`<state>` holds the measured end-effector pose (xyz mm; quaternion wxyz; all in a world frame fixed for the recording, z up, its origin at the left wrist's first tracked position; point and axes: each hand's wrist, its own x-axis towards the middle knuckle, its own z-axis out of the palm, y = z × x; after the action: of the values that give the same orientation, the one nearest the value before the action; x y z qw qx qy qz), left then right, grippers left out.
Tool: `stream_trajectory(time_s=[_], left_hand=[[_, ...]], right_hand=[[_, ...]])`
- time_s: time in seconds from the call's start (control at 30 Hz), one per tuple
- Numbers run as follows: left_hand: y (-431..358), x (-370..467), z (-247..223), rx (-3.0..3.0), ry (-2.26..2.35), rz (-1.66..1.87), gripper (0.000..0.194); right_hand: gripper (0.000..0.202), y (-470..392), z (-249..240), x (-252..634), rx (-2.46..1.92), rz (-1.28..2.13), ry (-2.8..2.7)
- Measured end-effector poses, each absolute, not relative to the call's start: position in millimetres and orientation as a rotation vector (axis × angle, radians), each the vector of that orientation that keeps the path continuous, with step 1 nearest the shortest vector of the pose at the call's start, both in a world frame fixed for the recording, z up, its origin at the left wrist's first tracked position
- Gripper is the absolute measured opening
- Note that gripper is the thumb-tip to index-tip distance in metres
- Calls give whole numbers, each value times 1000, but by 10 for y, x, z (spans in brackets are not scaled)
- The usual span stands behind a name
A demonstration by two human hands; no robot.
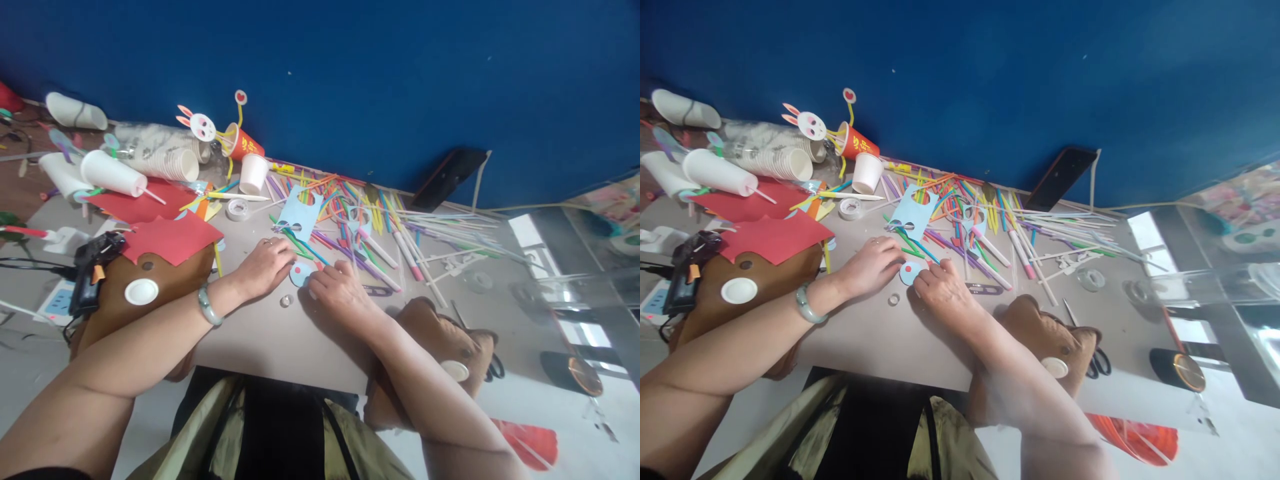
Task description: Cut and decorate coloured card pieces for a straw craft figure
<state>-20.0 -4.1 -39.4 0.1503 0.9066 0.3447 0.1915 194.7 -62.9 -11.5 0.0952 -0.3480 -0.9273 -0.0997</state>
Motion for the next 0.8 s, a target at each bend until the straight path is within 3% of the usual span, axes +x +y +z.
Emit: stream_trajectory(time_s=[0.53, 0.8], left_hand=[[-43, -188, -371, 2622, 1121, 635, 20], [208, -461, -183, 2620, 1849, 311, 26]], right_hand=[[26, -688, -121, 1919, -1004, -344, -2796], [25, -688, -125, 1909, -980, -394, -2781]])
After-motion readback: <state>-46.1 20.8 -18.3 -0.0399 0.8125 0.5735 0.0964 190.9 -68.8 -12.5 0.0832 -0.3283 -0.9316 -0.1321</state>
